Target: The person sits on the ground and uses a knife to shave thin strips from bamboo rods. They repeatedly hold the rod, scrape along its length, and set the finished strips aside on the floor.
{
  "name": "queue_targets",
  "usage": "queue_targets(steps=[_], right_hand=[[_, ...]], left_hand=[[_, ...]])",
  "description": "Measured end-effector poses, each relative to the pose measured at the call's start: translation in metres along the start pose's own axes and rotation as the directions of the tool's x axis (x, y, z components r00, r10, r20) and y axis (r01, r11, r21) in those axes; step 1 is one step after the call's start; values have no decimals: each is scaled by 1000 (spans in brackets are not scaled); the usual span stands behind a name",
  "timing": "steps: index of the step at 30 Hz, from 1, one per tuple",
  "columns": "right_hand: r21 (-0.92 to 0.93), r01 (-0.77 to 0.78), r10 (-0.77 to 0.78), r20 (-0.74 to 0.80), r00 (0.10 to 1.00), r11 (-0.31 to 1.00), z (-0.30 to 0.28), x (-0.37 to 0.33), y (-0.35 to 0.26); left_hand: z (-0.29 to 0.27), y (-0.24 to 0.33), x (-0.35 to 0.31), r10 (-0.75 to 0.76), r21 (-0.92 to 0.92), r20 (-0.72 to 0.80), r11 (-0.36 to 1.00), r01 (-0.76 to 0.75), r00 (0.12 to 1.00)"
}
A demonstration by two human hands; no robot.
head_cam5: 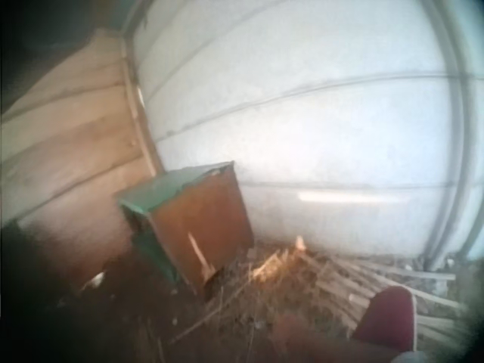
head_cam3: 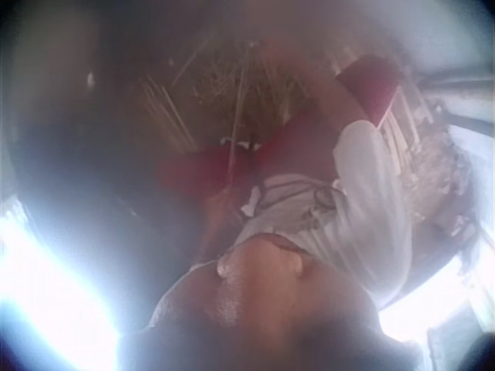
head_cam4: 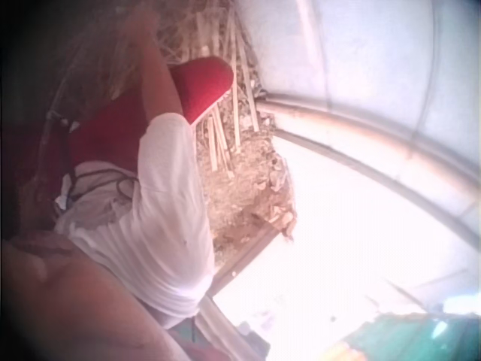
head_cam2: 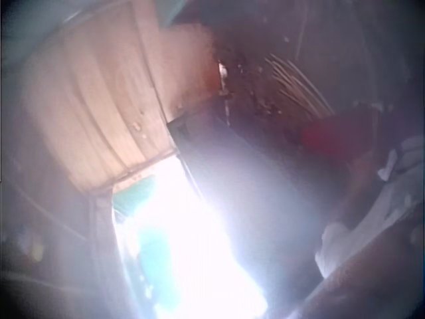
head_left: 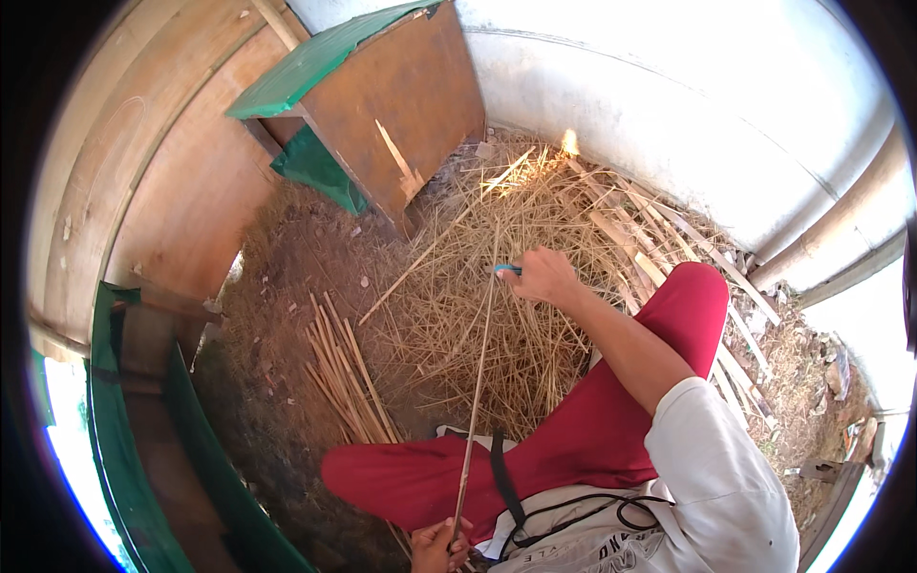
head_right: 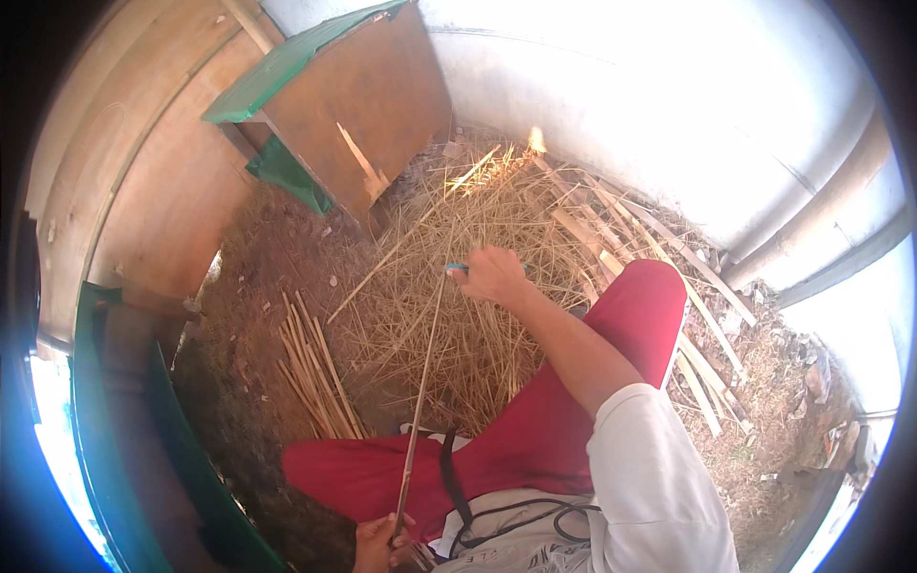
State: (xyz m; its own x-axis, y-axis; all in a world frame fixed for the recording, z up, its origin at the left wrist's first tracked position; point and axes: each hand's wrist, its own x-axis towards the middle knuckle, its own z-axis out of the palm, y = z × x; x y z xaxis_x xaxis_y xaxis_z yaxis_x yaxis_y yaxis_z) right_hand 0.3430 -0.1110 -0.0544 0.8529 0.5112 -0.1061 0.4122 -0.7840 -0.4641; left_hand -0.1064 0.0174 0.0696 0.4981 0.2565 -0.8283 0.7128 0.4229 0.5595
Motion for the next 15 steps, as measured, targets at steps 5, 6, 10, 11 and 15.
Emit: queue_targets(steps=[5,6,10,11,15], right_hand=[[34,-94,93,28,995,995,-11,-1,8],[27,-120,119,19,993,992,-16,0,9],[-21,-131,130,-34,991,991,-6,2,18],[-5,-159,159,-1,987,987,-7,3,19],[144,-365,376,-65,924,920,-6,16,44]], left_hand=[[-17,-17,-8,-39,106,-8,994,40,999],[-20,-20,-11,-44,122,-14,991,45,999],[-32,-28,-19,-59,187,-18,980,61,998],[-35,-29,-20,-62,200,-20,978,65,998],[-43,-37,-29,-81,240,-31,967,86,996]])
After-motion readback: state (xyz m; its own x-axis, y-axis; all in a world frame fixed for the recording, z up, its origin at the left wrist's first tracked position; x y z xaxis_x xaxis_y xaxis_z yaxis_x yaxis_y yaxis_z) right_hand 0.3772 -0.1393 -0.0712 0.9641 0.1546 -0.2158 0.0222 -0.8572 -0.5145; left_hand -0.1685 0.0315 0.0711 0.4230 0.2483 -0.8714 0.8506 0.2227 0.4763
